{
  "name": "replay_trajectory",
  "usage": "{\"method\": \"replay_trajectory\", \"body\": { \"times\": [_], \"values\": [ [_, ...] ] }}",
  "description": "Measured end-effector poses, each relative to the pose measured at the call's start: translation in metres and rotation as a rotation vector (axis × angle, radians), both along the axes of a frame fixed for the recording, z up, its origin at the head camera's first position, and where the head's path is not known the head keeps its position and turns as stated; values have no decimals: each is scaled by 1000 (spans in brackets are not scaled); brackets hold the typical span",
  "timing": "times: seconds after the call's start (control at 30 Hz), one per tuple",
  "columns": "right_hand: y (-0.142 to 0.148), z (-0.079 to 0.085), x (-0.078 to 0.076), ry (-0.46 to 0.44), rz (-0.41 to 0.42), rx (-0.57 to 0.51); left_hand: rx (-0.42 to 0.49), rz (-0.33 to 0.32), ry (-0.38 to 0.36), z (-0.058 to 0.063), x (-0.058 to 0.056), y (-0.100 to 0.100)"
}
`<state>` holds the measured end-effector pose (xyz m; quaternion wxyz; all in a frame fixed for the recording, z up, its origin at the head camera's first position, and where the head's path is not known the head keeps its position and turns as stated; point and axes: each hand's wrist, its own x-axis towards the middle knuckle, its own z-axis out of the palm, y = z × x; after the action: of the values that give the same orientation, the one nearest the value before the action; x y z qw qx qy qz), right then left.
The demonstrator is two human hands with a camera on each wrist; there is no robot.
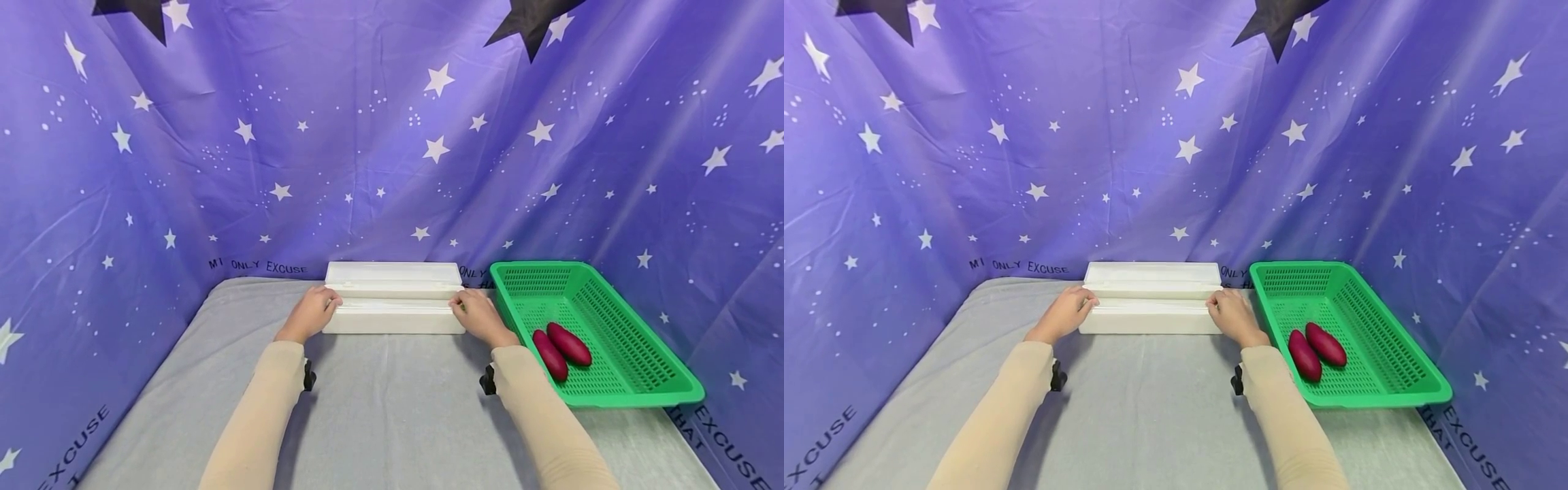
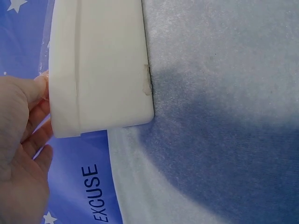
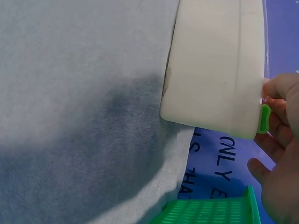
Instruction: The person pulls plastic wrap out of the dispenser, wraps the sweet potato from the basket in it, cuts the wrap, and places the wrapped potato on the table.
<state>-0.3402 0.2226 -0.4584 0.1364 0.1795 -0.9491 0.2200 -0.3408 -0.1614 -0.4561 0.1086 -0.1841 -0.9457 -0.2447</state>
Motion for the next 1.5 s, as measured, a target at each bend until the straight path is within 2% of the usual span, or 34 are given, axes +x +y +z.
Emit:
{"method": "replay_trajectory", "body": {
  "times": [0.2,0.43,0.67,0.87,1.0,1.17,1.5],
  "values": [
    [1,3,2,34,49,-74,48,-24,56,-2,-2,-1],
    [2,7,5,32,58,-133,94,-51,94,-1,-3,-4],
    [-1,10,2,3,32,-209,181,-7,25,4,0,-2],
    [-2,13,2,25,43,-253,218,-22,7,10,0,0],
    [-1,16,3,3,27,-283,234,-31,-3,13,1,-1],
    [-1,22,6,-13,16,-331,265,-40,36,17,3,-2],
    [-1,27,8,80,18,-367,320,-67,129,25,5,-2]
  ]
}}
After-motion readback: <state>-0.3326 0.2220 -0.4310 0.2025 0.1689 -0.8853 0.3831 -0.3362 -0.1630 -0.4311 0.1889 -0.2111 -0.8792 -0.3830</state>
